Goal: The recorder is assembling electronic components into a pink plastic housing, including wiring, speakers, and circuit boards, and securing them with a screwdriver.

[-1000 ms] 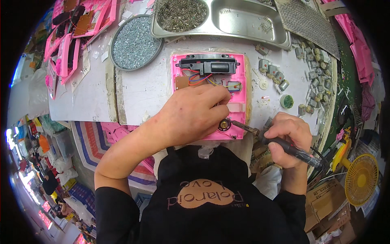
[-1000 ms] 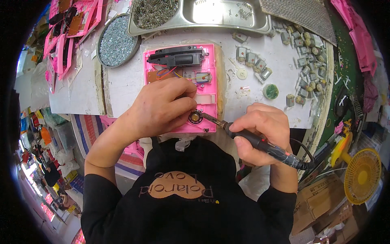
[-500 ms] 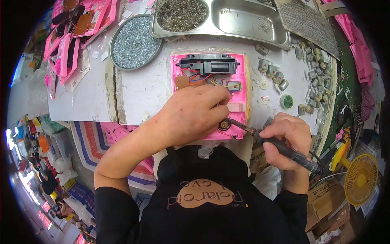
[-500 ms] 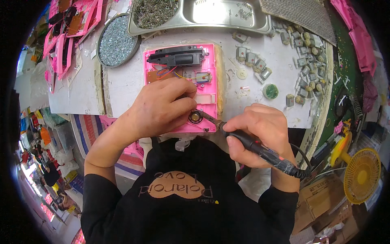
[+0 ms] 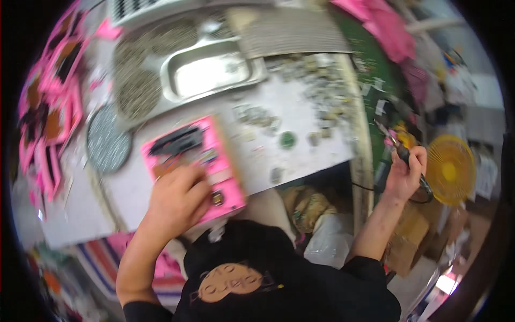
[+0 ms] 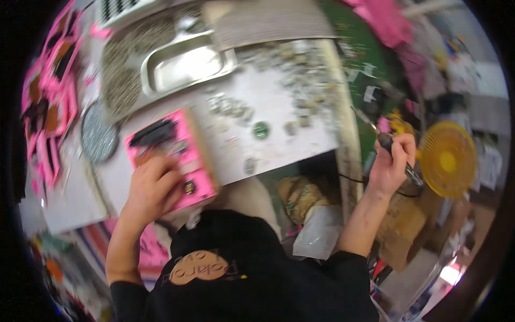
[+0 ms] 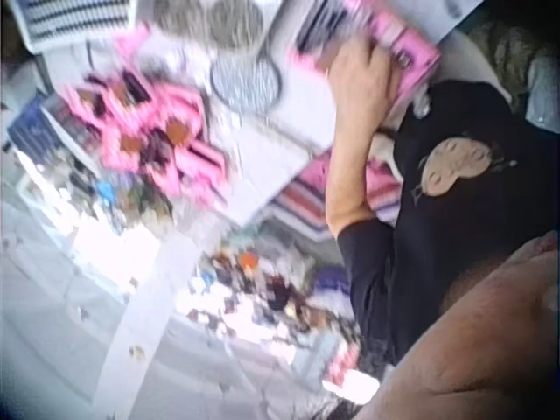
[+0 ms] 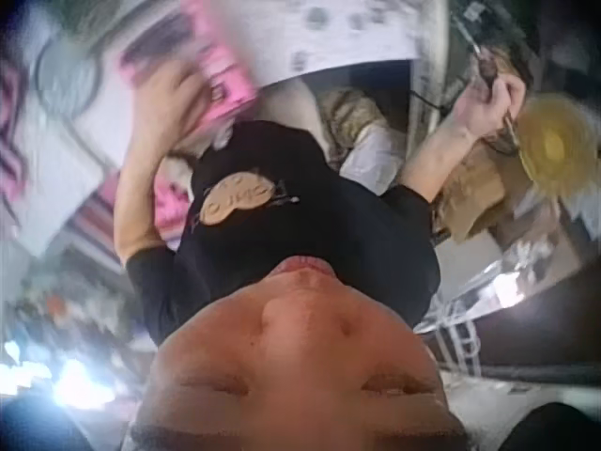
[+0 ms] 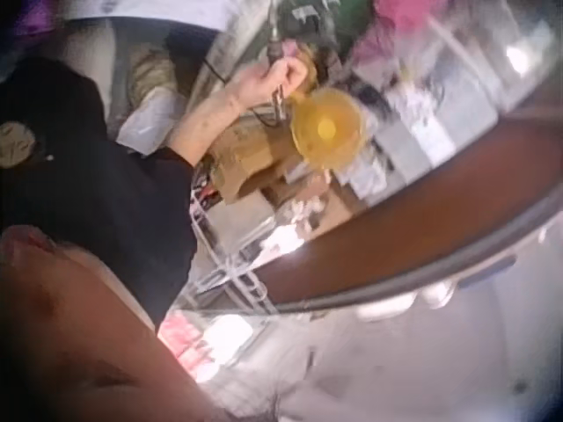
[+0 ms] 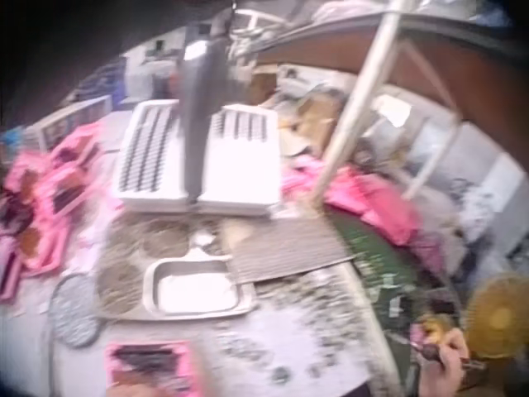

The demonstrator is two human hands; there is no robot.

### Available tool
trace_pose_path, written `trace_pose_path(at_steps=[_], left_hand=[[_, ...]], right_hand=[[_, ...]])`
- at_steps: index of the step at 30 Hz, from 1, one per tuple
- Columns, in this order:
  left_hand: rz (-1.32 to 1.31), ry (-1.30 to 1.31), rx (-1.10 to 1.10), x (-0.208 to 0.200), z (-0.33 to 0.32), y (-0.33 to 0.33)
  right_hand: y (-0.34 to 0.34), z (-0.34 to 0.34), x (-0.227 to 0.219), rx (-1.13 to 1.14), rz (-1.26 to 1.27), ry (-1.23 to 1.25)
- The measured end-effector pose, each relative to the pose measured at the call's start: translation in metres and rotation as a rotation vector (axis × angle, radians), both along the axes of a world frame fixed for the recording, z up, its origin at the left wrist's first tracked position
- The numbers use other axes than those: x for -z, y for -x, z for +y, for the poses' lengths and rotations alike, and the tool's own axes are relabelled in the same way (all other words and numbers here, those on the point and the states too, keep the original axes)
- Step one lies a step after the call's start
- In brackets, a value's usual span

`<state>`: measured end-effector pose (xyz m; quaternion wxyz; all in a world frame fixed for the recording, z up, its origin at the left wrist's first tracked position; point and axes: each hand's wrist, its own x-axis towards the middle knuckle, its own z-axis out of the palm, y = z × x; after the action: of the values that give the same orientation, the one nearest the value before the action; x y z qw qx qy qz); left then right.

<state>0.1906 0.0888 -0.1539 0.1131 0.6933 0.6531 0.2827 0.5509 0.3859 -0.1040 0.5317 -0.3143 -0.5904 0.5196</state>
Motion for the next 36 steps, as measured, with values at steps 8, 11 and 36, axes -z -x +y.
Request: trace_pose_path(at_steps=[8,11,36], left_hand=[[0.014,-0.048,-0.011,-0.001,0.005,-0.008],[0.025,-0.056,-0.015,0.000,-0.002,-0.004],[0.033,-0.225,-0.163,0.004,-0.025,0.005]], right_hand=[[-0.063,0.055,-0.024,0.631,-0.275,-0.263],[-0.058,0.101,-0.002,0.570,-0.359,-0.111],[0.245,-0.125,0.029,-0.609,-1.041,-0.615]])
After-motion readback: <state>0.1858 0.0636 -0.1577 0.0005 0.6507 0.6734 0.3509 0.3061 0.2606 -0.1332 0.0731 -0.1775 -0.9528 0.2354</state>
